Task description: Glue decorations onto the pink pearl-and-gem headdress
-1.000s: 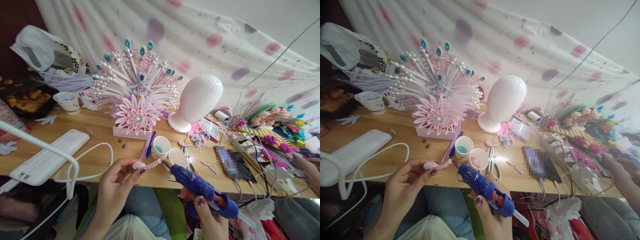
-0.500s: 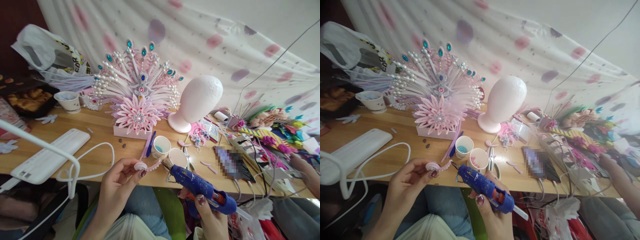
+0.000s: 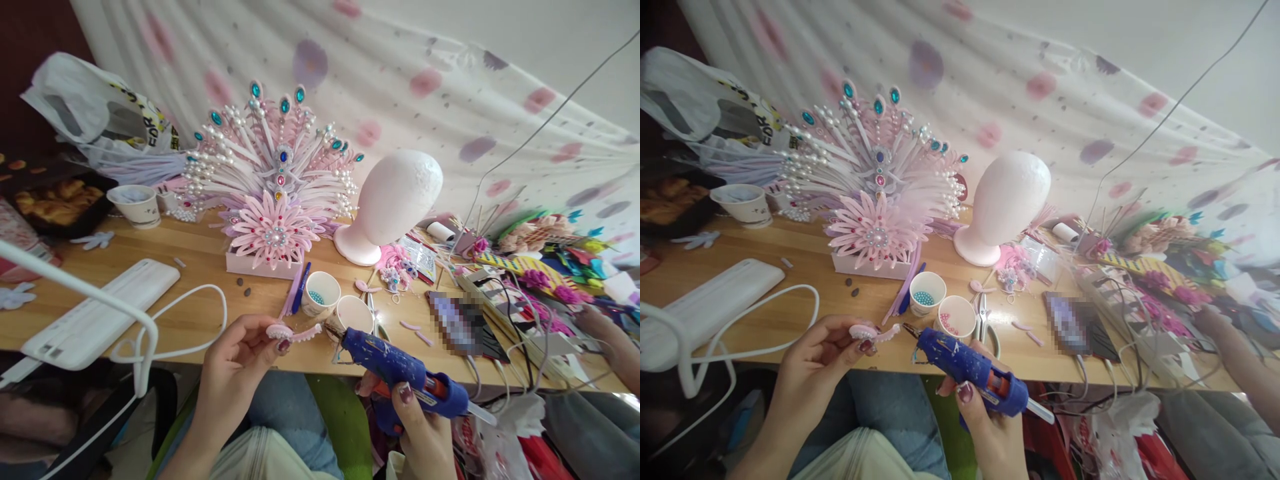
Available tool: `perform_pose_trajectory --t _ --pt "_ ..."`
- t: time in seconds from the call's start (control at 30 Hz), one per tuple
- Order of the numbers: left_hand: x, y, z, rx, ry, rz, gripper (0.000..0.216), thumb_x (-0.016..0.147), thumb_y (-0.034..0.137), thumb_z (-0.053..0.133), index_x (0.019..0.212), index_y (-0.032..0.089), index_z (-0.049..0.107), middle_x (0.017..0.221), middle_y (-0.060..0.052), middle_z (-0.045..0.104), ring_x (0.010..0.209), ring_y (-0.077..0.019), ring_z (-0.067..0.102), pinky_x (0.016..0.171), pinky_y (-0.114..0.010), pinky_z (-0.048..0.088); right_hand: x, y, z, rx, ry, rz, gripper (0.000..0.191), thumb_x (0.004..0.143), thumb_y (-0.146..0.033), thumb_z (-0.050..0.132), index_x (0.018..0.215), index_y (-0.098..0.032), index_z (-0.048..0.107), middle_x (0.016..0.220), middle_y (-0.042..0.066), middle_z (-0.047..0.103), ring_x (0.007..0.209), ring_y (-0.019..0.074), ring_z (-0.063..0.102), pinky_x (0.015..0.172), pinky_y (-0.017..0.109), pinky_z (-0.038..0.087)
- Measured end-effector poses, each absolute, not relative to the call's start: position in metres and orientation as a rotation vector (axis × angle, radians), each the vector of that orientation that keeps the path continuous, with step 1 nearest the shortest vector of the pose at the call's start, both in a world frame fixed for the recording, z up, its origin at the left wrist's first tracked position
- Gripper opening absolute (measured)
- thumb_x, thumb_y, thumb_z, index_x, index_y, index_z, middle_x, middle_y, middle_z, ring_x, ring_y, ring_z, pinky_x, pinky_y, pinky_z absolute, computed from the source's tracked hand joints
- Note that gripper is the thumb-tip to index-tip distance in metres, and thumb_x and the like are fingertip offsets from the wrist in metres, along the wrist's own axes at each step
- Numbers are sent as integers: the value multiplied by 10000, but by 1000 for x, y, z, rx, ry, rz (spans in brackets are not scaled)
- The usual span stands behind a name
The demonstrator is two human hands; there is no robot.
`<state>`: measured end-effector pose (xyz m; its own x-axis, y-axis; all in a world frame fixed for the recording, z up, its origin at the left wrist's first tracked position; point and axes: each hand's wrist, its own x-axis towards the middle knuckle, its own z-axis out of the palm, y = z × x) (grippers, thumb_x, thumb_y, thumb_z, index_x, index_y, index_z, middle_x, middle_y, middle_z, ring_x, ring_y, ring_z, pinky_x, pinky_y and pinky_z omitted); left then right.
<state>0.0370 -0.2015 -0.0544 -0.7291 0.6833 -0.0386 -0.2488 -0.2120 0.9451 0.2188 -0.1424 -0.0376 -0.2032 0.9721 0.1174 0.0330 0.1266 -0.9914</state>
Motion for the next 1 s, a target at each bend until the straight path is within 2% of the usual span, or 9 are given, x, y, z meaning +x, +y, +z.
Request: perform_pose_trajectory --t 0.1,0.43,0.63,0.87,1.0 --pt "37 -200 -53 481 1389 2001 246 670 339 843 802 198 692 745 -3 736 667 -146 690 645 -230 583 217 -142 -35 -1012 -1449 1250 405 779 -581 711 649 -197 718 682 65 684 719 241 646 772 372 483" --pt "42 -198 -51 357 1279 1987 357 585 349 915 803 181 689 729 5 727 616 -108 647 625 -206 541 216 -144 -37 -931 -1519 1235 457 820 -645 635 739 -202 718 680 69 673 678 236 618 709 372 483" --pt "49 -197 -47 254 1093 1898 426 531 381 945 776 159 675 666 24 691 535 -80 604 564 -191 504 221 -140 -42 -905 -1578 1234 471 823 -646 637 702 -200 728 672 67 663 698 235 612 772 394 470" --pt "48 -197 -54 244 885 1784 330 600 316 926 771 152 697 667 21 676 537 -77 602 537 -180 509 218 -142 -43 -878 -1531 1215 445 821 -636 651 758 -201 726 666 62 657 669 223 598 719 383 471" --pt "45 -197 -59 235 785 1737 290 619 292 917 759 152 706 649 21 661 524 -74 603 522 -166 508 218 -143 -45 -892 -1472 1205 399 813 -599 683 835 -204 733 675 53 675 712 240 637 799 417 493"
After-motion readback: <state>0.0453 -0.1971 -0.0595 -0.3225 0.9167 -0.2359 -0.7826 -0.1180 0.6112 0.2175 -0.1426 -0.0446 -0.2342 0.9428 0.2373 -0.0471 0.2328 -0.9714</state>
